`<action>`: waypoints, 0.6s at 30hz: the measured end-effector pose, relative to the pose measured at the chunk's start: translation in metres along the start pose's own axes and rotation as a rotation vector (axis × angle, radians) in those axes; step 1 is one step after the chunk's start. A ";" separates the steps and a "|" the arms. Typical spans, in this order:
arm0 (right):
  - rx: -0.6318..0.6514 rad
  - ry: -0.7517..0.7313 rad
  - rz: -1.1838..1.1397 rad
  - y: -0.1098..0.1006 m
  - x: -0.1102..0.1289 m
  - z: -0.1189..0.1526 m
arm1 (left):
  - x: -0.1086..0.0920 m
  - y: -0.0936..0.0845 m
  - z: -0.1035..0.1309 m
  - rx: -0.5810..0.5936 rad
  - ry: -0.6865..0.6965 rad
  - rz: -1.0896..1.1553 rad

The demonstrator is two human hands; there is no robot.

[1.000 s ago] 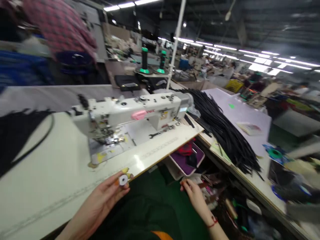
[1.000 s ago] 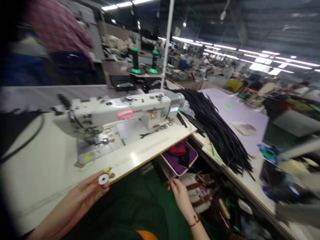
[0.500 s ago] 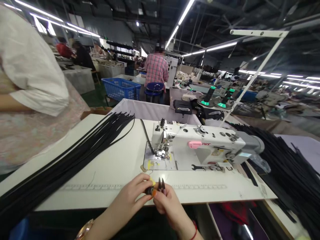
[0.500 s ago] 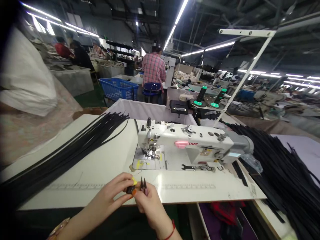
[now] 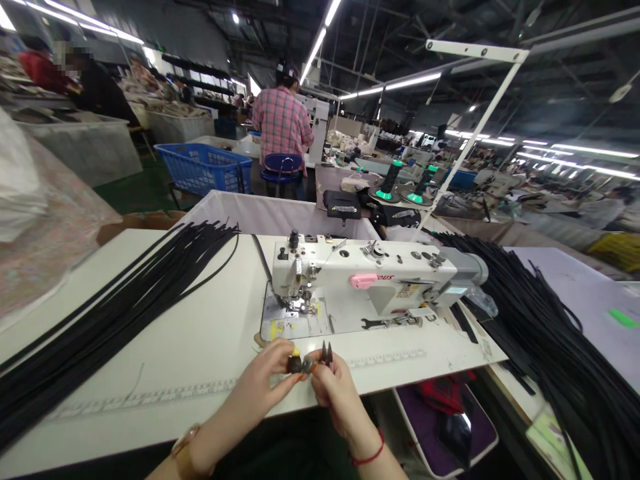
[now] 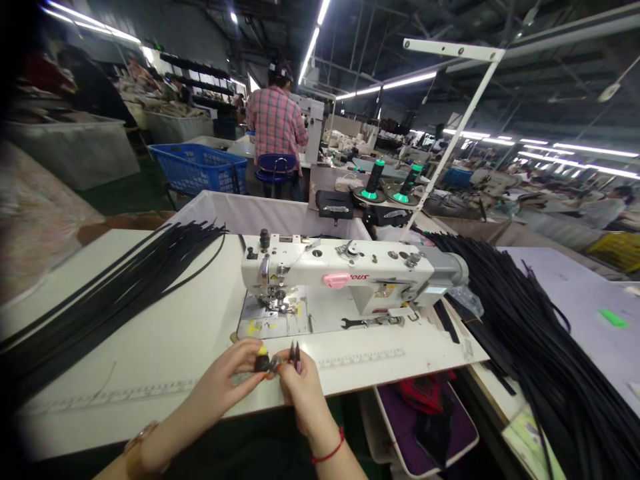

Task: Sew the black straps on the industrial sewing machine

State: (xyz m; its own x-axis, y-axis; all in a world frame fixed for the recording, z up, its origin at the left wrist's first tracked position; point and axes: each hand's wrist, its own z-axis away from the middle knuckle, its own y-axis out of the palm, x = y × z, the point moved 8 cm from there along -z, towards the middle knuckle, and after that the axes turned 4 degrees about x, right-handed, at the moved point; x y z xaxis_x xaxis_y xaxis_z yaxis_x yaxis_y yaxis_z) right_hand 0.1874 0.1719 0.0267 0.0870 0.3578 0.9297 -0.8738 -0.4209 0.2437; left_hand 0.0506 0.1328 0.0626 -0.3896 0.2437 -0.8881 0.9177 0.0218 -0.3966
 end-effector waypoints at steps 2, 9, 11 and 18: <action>-0.090 -0.037 0.074 -0.032 0.002 -0.005 | 0.029 0.003 -0.007 -0.055 -0.061 0.065; -0.334 -0.324 0.641 -0.141 0.036 -0.013 | 0.062 0.006 -0.006 -0.101 0.053 -0.584; -0.345 -0.370 0.796 -0.158 0.040 -0.010 | 0.030 0.000 -0.012 -0.110 0.116 -0.621; -0.356 -0.410 1.060 -0.169 0.032 -0.003 | -0.180 0.002 -0.155 0.190 0.619 -0.557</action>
State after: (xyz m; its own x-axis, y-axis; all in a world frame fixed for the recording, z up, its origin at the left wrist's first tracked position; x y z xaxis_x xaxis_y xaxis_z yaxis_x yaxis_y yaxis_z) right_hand 0.3360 0.2574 0.0148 -0.6687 -0.3495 0.6563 -0.6807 -0.0674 -0.7295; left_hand 0.1344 0.2395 0.2581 -0.6171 0.7328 -0.2867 0.5547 0.1466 -0.8191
